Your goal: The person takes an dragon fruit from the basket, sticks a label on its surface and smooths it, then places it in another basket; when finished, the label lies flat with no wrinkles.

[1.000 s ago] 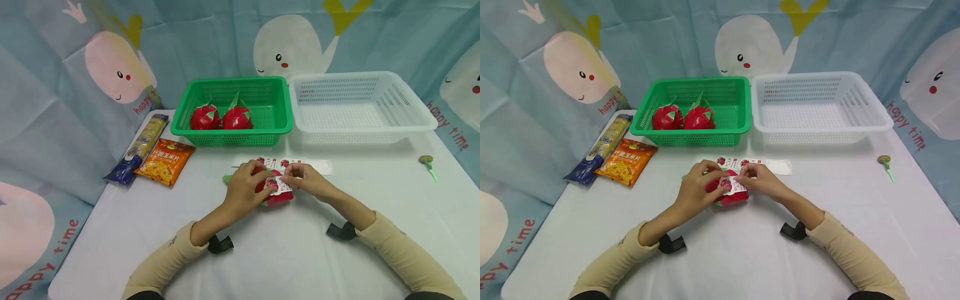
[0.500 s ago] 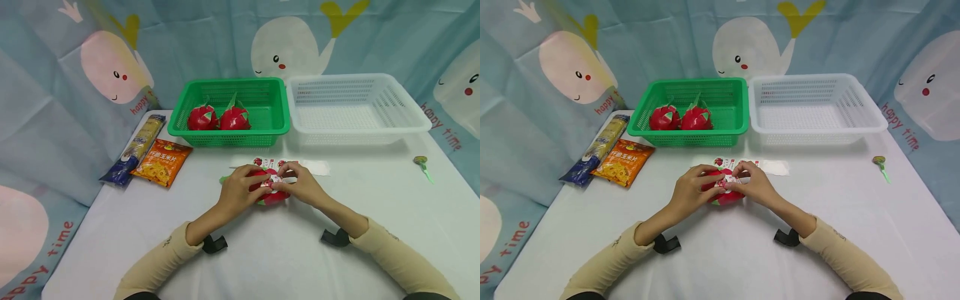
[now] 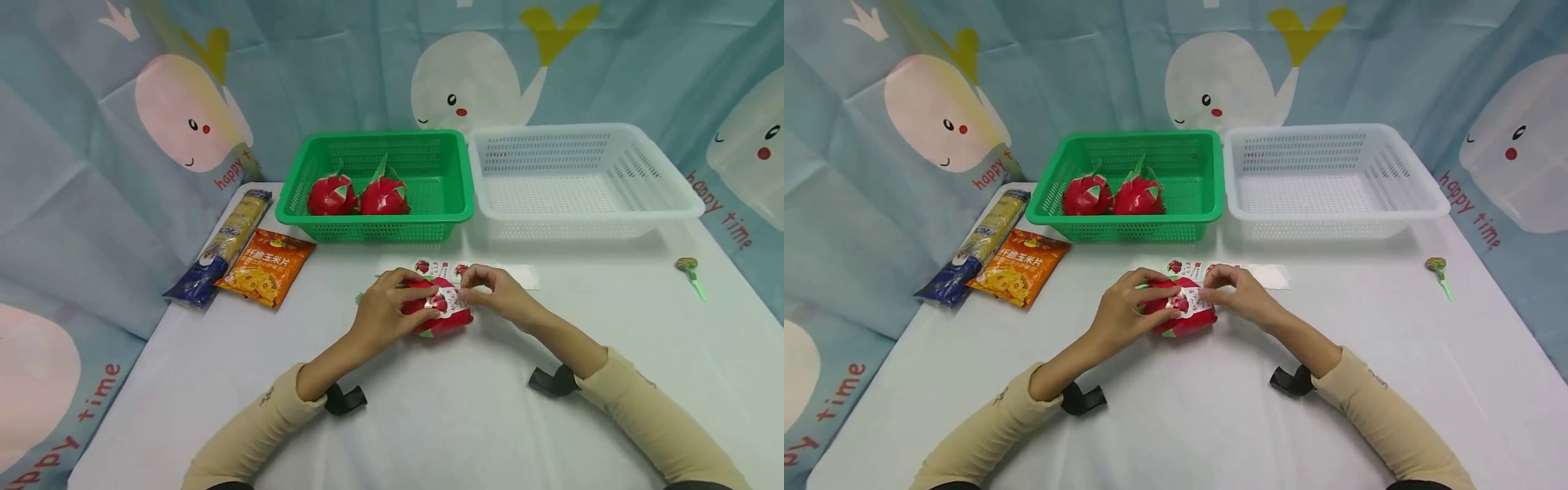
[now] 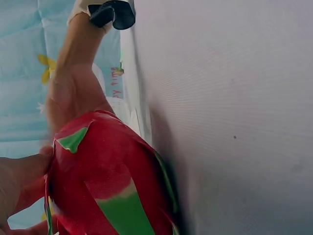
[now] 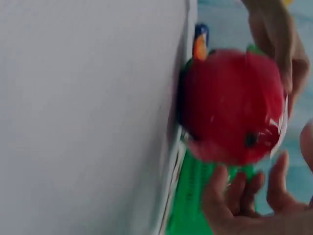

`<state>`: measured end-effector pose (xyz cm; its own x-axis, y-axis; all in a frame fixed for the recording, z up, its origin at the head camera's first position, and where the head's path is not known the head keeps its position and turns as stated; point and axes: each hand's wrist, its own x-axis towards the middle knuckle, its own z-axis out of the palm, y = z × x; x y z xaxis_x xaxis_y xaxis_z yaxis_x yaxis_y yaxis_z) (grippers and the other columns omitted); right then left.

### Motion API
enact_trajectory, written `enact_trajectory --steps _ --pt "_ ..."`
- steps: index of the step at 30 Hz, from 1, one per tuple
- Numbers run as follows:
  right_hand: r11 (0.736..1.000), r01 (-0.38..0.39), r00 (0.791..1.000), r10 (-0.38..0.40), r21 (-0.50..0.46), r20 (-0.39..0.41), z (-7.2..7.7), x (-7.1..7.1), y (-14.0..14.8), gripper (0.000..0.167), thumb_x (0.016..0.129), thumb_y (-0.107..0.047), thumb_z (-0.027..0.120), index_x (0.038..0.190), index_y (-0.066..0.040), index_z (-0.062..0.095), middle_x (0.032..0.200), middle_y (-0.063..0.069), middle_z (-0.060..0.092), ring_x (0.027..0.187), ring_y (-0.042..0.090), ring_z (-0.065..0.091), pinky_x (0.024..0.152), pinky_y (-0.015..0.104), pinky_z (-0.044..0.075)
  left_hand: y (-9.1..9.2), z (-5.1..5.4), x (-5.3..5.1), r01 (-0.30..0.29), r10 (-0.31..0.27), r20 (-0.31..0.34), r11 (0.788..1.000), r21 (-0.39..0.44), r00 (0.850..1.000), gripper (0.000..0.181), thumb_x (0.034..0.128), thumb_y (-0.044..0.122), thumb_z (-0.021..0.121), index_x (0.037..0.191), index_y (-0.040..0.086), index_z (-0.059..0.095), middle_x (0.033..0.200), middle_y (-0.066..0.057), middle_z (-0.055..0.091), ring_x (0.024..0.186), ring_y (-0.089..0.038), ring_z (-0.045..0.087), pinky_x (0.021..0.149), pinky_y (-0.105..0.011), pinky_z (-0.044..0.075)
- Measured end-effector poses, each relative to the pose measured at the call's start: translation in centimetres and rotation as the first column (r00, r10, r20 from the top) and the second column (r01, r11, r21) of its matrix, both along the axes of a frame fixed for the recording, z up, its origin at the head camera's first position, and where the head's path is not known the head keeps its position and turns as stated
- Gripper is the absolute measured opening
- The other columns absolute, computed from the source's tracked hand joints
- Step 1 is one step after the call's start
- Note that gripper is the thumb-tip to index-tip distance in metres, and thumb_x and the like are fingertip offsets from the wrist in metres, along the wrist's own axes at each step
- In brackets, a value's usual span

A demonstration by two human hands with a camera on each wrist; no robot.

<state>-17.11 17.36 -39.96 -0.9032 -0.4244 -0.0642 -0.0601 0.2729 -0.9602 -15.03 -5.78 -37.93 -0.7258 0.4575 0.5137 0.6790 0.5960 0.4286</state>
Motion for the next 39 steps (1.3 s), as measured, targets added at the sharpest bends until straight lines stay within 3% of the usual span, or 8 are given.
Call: enact_trajectory --steps 7,14,21,26,29,33,37,39 --pt "0.984 -0.105 0.994 0.098 0.146 0.051 0.8 0.0 0.4 0.019 0.083 -0.017 0.068 0.078 -0.004 0.054 0.073 0.0 0.053 0.075 0.012 0.052 0.066 0.026 0.049 0.0 -0.2 0.2 0.022 -0.022 0.006 1.0 0.006 1.0 0.037 0.0686 0.031 0.081 0.102 0.017 0.073 0.103 -0.002 0.062 0.101 -0.015 0.055 0.079 -0.027 0.051" --pt "0.959 -0.006 0.978 0.065 0.282 -0.2 1.5 0.7 -0.8 0.031 0.072 -0.032 0.077 0.07 -0.014 0.053 0.062 -0.004 0.042 0.062 0.009 0.04 0.053 0.021 0.035 -0.3 -0.1 -0.1 0.026 -0.026 -0.009 1.0 0.018 1.0 0.035 0.0668 0.03 0.082 0.097 0.015 0.074 0.097 0.001 0.063 0.095 -0.013 0.056 0.068 -0.022 0.051" --pt "0.916 -0.141 0.951 0.231 0.375 -0.207 2.5 -0.2 1.4 0.021 0.082 -0.019 0.068 0.069 -0.014 0.053 0.061 -0.006 0.039 0.061 0.004 0.038 0.055 0.019 0.034 -1.2 -0.3 -0.8 0.081 -0.083 0.053 0.996 0.033 0.995 0.031 0.0715 0.03 0.078 0.1 0.02 0.073 0.1 0.004 0.063 0.097 -0.009 0.056 0.065 -0.02 0.049" --pt "0.931 -0.125 0.894 0.255 0.341 -0.368 4.4 -0.7 0.8 0.014 0.081 -0.021 0.07 0.089 -0.014 0.061 0.086 -0.003 0.057 0.084 0.009 0.054 0.072 0.027 0.051 -1.7 -0.3 -1.6 0.16 -0.194 0.184 0.97 0.183 0.964 0.02 0.0757 0.019 0.076 0.096 0.014 0.075 0.098 0.003 0.065 0.096 -0.008 0.059 0.078 -0.021 0.05" --pt "0.91 -0.181 0.838 0.341 0.372 -0.427 4.9 -0.6 -1.1 0.034 0.08 -0.027 0.072 0.109 -0.014 0.06 0.11 -0.001 0.056 0.106 0.013 0.052 0.085 0.038 0.05 -2.2 -0.3 -2.5 0.105 -0.199 0.275 0.94 0.323 0.941 0.016 0.0805 0.012 0.07 0.096 0.006 0.073 0.096 -0.004 0.069 0.094 -0.015 0.063 0.077 -0.021 0.054" --pt "0.819 -0.291 0.799 0.492 0.494 -0.347 5.1 -1.0 -3.2 0.062 0.079 -0.04 0.069 0.133 -0.019 0.046 0.137 0.0 0.041 0.127 0.016 0.038 0.099 0.043 0.043 -3.5 -0.2 -4.8 -0.099 -0.163 0.48 0.875 0.475 0.862 0.024 0.0902 0.013 0.058 0.107 -0.003 0.066 0.098 -0.017 0.069 0.092 -0.025 0.066 0.073 -0.025 0.056" --pt "0.724 -0.418 0.763 0.608 0.548 -0.221 5.2 -2.2 -4.3 0.073 0.082 -0.042 0.065 0.144 -0.024 0.031 0.149 0.003 0.028 0.138 0.02 0.024 0.107 0.044 0.034 -5.1 0.2 -7.5 -0.336 -0.239 0.688 0.734 0.59 0.685 0.037 0.0963 0.022 0.048 0.122 -0.004 0.054 0.114 -0.023 0.062 0.098 -0.021 0.066 0.079 -0.024 0.054" --pt "0.693 -0.48 0.74 0.649 0.538 -0.177 5.1 -2.9 -4.7 0.074 0.082 -0.041 0.065 0.145 -0.025 0.028 0.151 0.003 0.025 0.14 0.02 0.02 0.11 0.046 0.028 -5.7 0.4 -8.5 -0.424 -0.305 0.719 0.641 0.64 0.624 0.042 0.0976 0.025 0.045 0.128 -0.004 0.048 0.122 -0.024 0.057 0.1 -0.017 0.065 0.081 -0.023 0.052"
